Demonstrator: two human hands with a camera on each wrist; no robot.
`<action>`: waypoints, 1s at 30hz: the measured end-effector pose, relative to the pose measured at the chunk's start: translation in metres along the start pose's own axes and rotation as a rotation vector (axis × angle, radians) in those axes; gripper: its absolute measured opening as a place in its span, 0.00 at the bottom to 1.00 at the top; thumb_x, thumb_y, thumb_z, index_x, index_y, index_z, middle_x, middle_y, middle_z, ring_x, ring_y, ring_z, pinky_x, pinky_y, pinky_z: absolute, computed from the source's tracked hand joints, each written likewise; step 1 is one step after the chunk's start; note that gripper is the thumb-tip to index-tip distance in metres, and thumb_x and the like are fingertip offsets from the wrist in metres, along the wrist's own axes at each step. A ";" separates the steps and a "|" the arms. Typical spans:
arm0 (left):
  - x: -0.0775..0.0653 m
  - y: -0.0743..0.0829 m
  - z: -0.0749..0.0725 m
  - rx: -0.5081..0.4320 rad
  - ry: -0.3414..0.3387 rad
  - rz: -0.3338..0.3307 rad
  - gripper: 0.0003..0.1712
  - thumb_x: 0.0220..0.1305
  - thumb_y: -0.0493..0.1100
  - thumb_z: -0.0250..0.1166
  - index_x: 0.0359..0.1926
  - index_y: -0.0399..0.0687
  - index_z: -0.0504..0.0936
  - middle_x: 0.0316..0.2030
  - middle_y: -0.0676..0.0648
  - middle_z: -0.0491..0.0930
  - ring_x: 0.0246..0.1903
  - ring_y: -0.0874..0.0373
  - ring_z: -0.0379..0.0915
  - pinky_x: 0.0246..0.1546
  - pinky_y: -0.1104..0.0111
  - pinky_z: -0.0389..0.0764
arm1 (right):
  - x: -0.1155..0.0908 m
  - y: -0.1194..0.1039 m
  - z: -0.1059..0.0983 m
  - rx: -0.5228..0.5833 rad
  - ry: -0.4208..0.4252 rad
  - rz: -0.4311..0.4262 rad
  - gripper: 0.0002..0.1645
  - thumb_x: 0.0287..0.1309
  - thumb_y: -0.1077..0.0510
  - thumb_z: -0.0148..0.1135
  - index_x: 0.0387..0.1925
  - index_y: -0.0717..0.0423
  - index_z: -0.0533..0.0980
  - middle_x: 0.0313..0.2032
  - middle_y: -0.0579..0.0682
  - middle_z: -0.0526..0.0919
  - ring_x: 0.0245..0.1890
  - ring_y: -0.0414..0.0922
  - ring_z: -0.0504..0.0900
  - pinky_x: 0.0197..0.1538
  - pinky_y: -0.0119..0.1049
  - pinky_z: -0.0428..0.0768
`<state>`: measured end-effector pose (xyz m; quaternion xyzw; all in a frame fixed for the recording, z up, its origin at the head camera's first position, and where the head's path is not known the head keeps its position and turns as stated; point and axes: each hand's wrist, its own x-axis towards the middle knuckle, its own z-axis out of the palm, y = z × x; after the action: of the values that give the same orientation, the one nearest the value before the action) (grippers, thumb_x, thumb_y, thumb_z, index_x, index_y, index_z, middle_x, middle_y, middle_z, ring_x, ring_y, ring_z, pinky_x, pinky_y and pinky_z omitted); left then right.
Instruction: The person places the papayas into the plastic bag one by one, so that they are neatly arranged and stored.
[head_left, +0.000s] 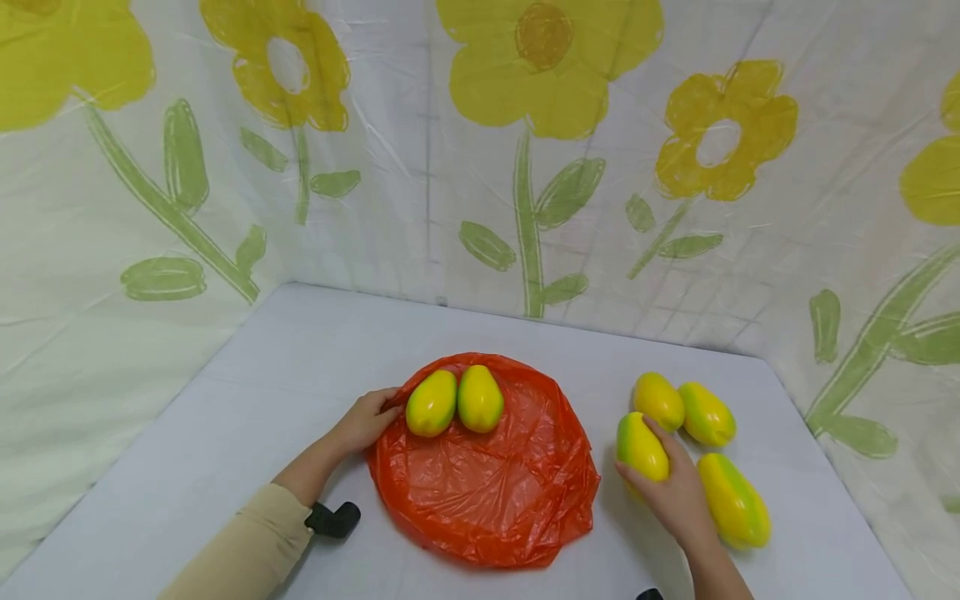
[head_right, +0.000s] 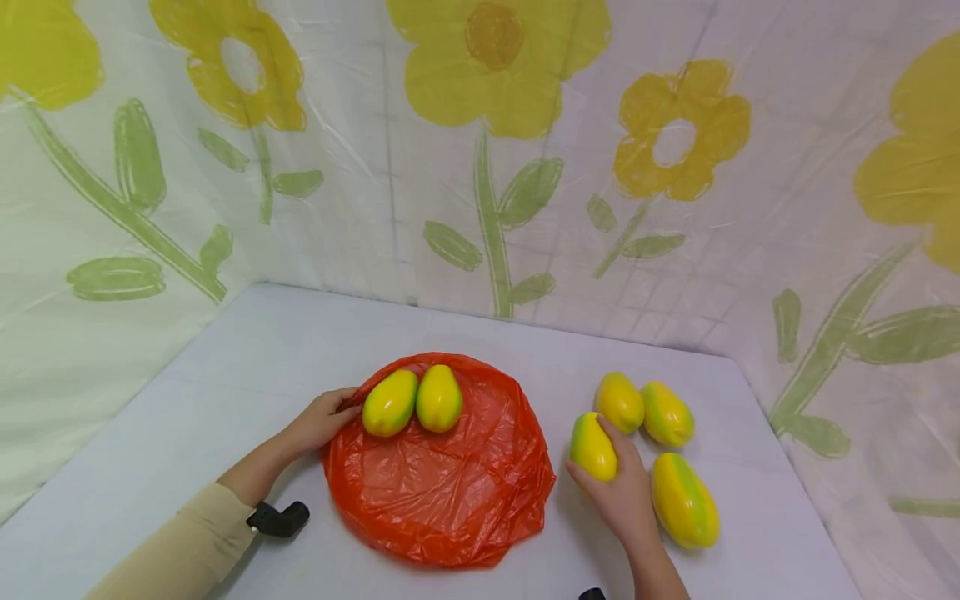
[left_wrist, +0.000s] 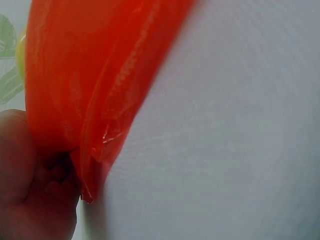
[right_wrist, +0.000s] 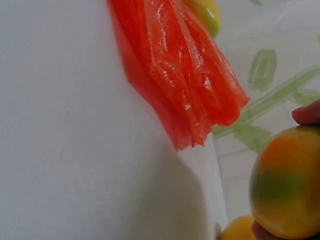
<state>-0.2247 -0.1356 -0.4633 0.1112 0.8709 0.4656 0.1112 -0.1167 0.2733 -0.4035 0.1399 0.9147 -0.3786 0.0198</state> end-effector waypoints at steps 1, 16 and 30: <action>0.000 0.000 0.000 -0.001 -0.001 -0.002 0.22 0.69 0.38 0.50 0.62 0.40 0.68 0.59 0.40 0.73 0.52 0.51 0.72 0.53 0.58 0.78 | 0.000 -0.002 -0.001 0.004 0.001 -0.007 0.51 0.52 0.42 0.64 0.72 0.38 0.48 0.70 0.59 0.52 0.62 0.58 0.59 0.60 0.63 0.64; -0.001 0.000 0.000 -0.008 0.001 0.007 0.22 0.69 0.38 0.50 0.62 0.40 0.68 0.59 0.39 0.72 0.55 0.49 0.71 0.54 0.56 0.76 | 0.009 -0.031 -0.001 0.110 -0.001 -0.051 0.49 0.53 0.42 0.63 0.71 0.32 0.47 0.69 0.56 0.53 0.57 0.56 0.62 0.53 0.51 0.76; 0.000 -0.002 0.001 -0.010 -0.002 0.005 0.22 0.69 0.38 0.50 0.62 0.40 0.69 0.58 0.40 0.73 0.52 0.51 0.73 0.52 0.58 0.78 | 0.028 -0.053 0.015 0.260 0.034 -0.074 0.45 0.54 0.49 0.64 0.69 0.33 0.52 0.65 0.55 0.58 0.54 0.53 0.63 0.48 0.39 0.74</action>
<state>-0.2250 -0.1363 -0.4655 0.1131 0.8681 0.4704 0.1114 -0.1585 0.2342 -0.3817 0.1138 0.8626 -0.4921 -0.0281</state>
